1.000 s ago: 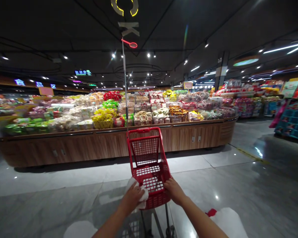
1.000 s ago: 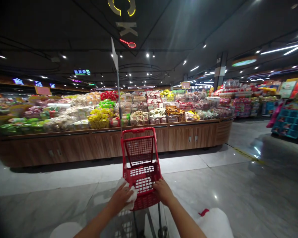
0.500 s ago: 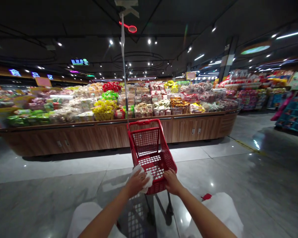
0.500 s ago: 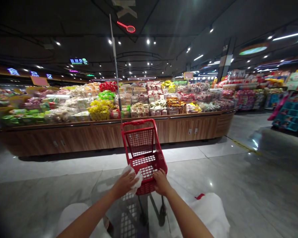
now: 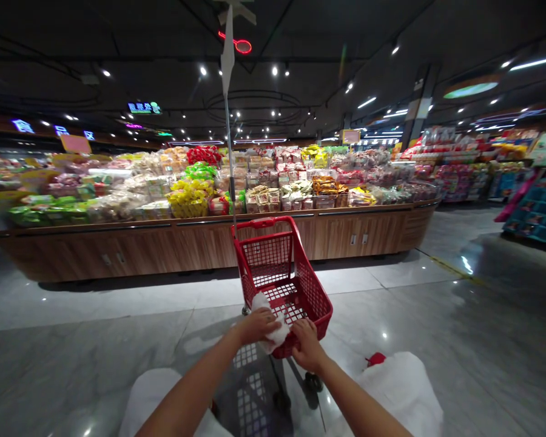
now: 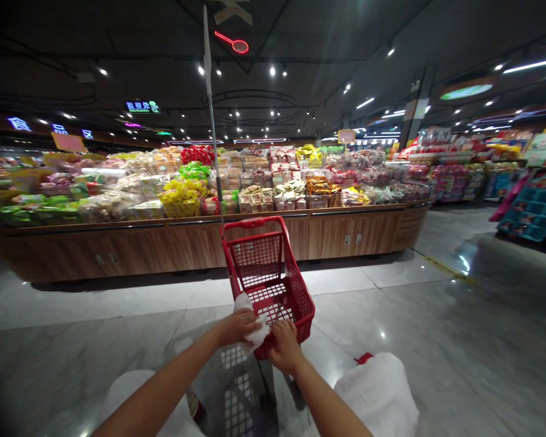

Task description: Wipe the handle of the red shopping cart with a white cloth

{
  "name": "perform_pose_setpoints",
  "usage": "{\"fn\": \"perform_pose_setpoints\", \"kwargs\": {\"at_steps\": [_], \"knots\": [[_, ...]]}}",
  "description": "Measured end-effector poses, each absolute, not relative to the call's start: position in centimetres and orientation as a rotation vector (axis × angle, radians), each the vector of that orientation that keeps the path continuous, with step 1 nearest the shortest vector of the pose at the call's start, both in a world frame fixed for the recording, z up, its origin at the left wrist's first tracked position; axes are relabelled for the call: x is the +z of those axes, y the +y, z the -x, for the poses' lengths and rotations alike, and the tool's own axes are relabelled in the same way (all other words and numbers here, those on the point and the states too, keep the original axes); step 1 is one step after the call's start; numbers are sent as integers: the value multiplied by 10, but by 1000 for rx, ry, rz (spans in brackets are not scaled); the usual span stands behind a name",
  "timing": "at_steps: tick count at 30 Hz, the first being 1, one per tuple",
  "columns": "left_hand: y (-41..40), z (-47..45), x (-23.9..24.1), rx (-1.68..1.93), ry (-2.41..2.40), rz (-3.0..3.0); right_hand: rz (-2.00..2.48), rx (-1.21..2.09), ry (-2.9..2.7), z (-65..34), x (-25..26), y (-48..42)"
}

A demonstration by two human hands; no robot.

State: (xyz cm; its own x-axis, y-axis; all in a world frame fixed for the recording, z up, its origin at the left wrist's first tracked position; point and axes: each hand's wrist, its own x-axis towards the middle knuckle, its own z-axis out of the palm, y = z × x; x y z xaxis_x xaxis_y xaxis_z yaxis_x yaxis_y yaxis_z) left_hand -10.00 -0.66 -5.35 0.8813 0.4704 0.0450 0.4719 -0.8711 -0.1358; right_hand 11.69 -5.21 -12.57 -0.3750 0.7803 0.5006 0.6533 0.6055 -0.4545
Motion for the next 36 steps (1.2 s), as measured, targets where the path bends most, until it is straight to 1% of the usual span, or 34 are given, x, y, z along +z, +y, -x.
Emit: {"fn": "perform_pose_setpoints", "kwargs": {"at_steps": [3, 7, 11, 16, 21, 24, 26, 29, 32, 34, 36], "knots": [[10, 114, -45, -59, -724, 2916, 1092, 266, -2083, -123, -127, -52], [29, 126, -37, -98, -761, 2902, 1168, 286, -2026, -127, -121, -63], [36, 143, -25, -114, -937, 2841, 1214, 249, -2069, -128, -106, -85], [17, 143, -15, -134, -1078, 2916, 1353, 166, -2153, -101, -87, -100], [-19, 118, -21, -287, -1135, 3065, 1547, 186, -2287, -67, -83, -96], [-27, 109, -22, -450, -1185, 3110, 1477, 176, -2324, -70, -85, -92], [-24, 107, -23, -522, -1270, 3007, 1424, 163, -2333, -79, -85, -90], [-15, 104, -26, -444, -1403, 2789, 1369, 142, -2355, -92, -82, -83], [-6, 97, -34, -352, -1438, 2719, 1334, 127, -2407, -104, -78, -73], [-2, 92, -39, -396, -1446, 2720, 1317, 123, -2450, -112, -76, -64], [1, 88, -42, -538, -1499, 2720, 1308, 120, -2477, -123, -75, -56]]}}
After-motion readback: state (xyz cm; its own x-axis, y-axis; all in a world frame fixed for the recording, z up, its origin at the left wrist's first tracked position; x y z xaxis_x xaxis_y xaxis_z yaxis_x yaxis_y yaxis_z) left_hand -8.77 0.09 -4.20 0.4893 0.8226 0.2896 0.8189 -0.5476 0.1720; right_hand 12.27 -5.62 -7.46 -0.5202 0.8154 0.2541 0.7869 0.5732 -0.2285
